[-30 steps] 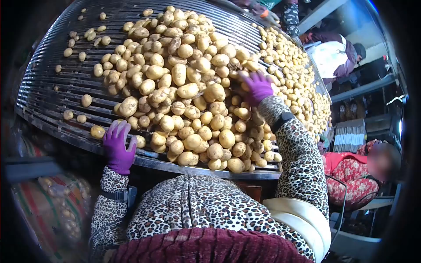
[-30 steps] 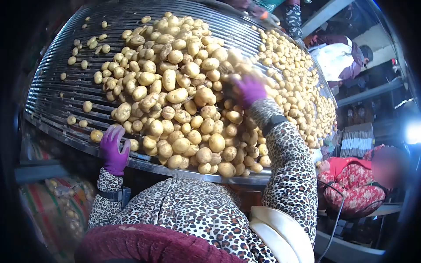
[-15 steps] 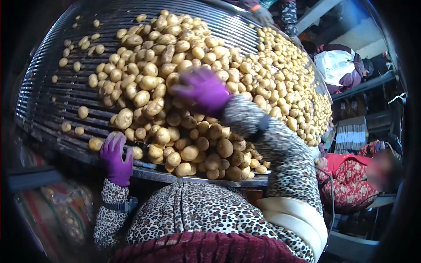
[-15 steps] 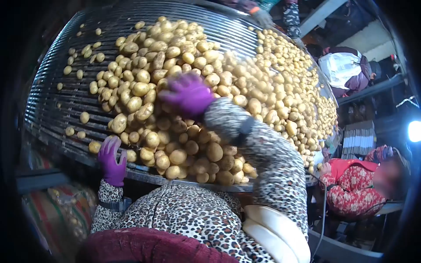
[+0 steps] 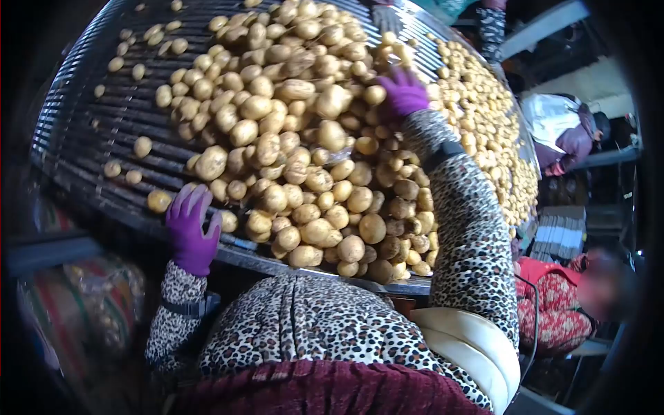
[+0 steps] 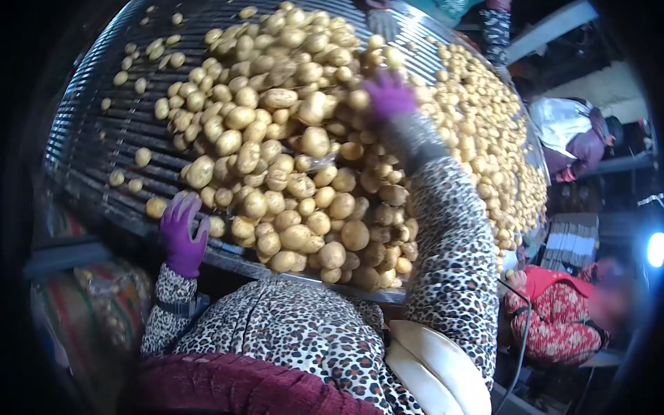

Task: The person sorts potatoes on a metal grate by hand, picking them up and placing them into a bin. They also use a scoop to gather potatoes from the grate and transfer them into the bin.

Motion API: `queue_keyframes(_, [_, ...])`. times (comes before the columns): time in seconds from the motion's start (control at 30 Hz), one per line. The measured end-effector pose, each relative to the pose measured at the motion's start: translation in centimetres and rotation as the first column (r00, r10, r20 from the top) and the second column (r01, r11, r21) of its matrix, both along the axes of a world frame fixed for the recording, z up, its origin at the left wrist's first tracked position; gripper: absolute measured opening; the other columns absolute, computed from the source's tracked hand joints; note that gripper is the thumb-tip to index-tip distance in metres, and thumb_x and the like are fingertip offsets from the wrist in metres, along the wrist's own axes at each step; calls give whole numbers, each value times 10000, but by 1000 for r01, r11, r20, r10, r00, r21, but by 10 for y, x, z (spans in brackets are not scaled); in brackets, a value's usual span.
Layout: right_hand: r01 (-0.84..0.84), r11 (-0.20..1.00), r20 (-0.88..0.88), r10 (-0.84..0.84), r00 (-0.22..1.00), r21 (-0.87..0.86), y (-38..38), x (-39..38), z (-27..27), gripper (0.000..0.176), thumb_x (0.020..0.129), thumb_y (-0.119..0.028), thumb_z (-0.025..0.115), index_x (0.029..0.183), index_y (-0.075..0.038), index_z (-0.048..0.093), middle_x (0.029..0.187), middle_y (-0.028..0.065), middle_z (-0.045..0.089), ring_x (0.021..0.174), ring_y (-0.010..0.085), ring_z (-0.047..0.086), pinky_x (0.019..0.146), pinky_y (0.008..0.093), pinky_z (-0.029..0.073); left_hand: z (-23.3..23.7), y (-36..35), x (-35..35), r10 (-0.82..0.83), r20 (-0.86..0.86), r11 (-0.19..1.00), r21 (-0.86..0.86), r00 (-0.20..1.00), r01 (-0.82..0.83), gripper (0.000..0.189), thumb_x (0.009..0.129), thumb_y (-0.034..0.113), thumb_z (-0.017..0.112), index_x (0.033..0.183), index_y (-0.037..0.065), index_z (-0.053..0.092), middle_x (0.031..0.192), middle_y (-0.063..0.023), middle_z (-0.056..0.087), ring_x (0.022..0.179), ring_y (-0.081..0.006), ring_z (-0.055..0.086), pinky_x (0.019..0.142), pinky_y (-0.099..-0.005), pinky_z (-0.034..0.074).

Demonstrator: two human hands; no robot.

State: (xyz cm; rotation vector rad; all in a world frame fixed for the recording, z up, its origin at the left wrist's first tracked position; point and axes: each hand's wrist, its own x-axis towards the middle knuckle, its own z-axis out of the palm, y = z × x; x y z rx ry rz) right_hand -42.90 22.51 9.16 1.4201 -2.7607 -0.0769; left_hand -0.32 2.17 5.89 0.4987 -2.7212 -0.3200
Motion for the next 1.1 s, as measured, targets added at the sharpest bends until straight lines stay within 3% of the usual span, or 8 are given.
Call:
queue_keyframes(0.17, [473,764,-12,-521,853,440,33,-41,32,681,819,-526,639,1419,-294,418,1593,118,162,1435,414,201,1125,576,251,1,-1,-1,33,-17,999,23,999,-33,415,777,142,702,1174,51,621,1253,-106,590,1242,-325,485,1042,-452,391])
queue_keyframes(0.23, [582,718,-35,-618,785,381,54,-51,22,666,831,-514,631,1412,-261,427,1594,123,154,1438,403,203,1126,592,237,-2,-2,1,42,-16,999,16,999,-42,409,782,147,701,1172,52,620,1254,-103,590,1241,-321,487,1037,-448,396])
queue_keyframes(0.37, [51,989,53,-44,998,-135,55,14,29,469,849,-296,685,1288,-181,569,1285,135,585,1182,317,557,986,391,467,-5,-1,1,39,-29,999,5,999,-39,394,791,158,694,1164,55,619,1253,-101,591,1240,-319,488,1038,-447,391])
queue_keyframes(0.5, [-282,923,350,363,863,-263,-2,136,38,353,848,-259,688,1185,-168,640,1004,89,663,911,282,642,771,396,527,-10,-2,3,32,-36,999,6,999,-31,395,801,203,691,1165,70,615,1270,-76,580,1249,-296,477,1036,-455,374])
queue_keyframes(0.57, [-441,859,195,494,847,-259,-23,161,23,387,873,-299,631,1249,-220,584,995,86,640,874,300,635,726,424,521,-10,-2,5,42,-39,999,11,998,-42,390,804,210,689,1163,74,615,1271,-68,579,1250,-290,475,1037,-454,371])
queue_keyframes(0.73, [-458,889,177,446,877,28,-60,184,28,509,863,-320,613,1341,-219,468,938,113,622,834,316,647,648,440,521,-10,0,6,72,-37,997,-2,997,-72,372,810,209,680,1156,83,619,1260,-65,584,1253,-291,473,1042,-444,369])
queue_keyframes(0.87, [-418,896,132,437,890,-148,-76,194,16,460,869,-294,578,1308,-203,472,916,119,627,788,313,655,601,445,515,-16,-2,8,58,-52,998,-32,997,-59,377,805,221,683,1150,85,618,1245,-66,585,1244,-296,476,1036,-447,367])
queue_keyframes(1.1, [-342,939,159,344,925,-44,-100,204,15,296,935,-216,471,1229,-180,478,939,128,644,812,317,671,605,453,515,-20,-4,7,40,-77,999,-28,996,-42,377,801,261,680,1132,88,628,1237,-57,583,1228,-287,476,1008,-466,375])
